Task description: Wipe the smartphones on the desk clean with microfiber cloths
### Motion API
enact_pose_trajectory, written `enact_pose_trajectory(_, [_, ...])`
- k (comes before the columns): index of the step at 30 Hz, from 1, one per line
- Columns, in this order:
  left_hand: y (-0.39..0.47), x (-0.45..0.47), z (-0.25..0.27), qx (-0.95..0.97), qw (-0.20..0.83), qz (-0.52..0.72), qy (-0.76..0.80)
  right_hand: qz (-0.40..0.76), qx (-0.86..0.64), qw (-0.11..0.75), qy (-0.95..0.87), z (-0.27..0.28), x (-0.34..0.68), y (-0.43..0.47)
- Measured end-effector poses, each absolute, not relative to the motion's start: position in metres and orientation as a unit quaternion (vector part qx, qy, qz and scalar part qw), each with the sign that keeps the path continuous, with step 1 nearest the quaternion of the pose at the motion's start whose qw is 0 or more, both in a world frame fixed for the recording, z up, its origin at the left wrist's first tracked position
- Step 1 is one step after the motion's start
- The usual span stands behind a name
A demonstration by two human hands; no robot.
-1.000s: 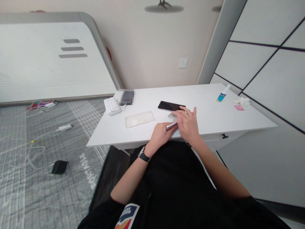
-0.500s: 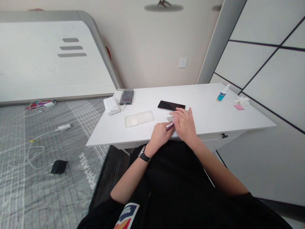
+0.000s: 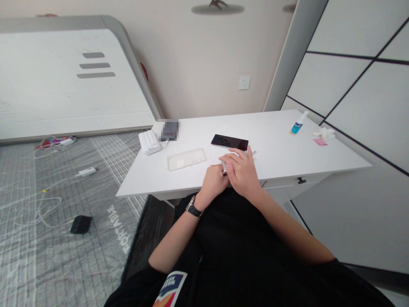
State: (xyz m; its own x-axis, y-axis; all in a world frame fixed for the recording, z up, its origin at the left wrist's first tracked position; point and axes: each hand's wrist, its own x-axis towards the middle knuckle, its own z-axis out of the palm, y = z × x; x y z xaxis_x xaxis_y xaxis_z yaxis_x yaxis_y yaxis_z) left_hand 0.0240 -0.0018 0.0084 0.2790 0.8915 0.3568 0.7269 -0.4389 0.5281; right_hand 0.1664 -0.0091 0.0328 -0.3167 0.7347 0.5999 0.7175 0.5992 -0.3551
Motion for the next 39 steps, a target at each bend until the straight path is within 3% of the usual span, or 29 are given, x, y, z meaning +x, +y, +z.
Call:
enact_pose_trajectory(3, [-0.001, 0.024, 0.008, 0.79, 0.13, 0.308, 0.514, 0.014, -0.429, 0.386, -0.817, 0.031, 0.17, -0.004])
enact_pose_trajectory(8, [-0.004, 0.025, 0.01, 0.786, 0.147, 0.339, 0.496, -0.004, -0.54, 0.394, -0.744, 0.026, 0.195, 0.024])
enact_pose_trajectory(16, [-0.002, 0.024, 0.006, 0.793, 0.118, 0.299, 0.518, 0.006, -0.412, 0.387, -0.825, 0.03, 0.164, -0.012])
enact_pose_trajectory(22, [-0.005, 0.025, 0.011, 0.791, 0.144, 0.329, 0.495, -0.004, -0.534, 0.411, -0.739, 0.022, 0.192, 0.022])
enact_pose_trajectory(29, [-0.002, 0.024, 0.007, 0.789, 0.126, 0.297, 0.522, 0.006, -0.414, 0.367, -0.833, 0.031, 0.163, -0.009])
enact_pose_trajectory(35, [-0.005, 0.025, 0.011, 0.785, 0.147, 0.331, 0.503, -0.011, -0.535, 0.371, -0.759, 0.029, 0.19, 0.022])
enact_pose_trajectory(39, [-0.005, 0.025, 0.01, 0.78, 0.14, 0.317, 0.521, -0.008, -0.481, 0.358, -0.8, 0.032, 0.175, 0.003])
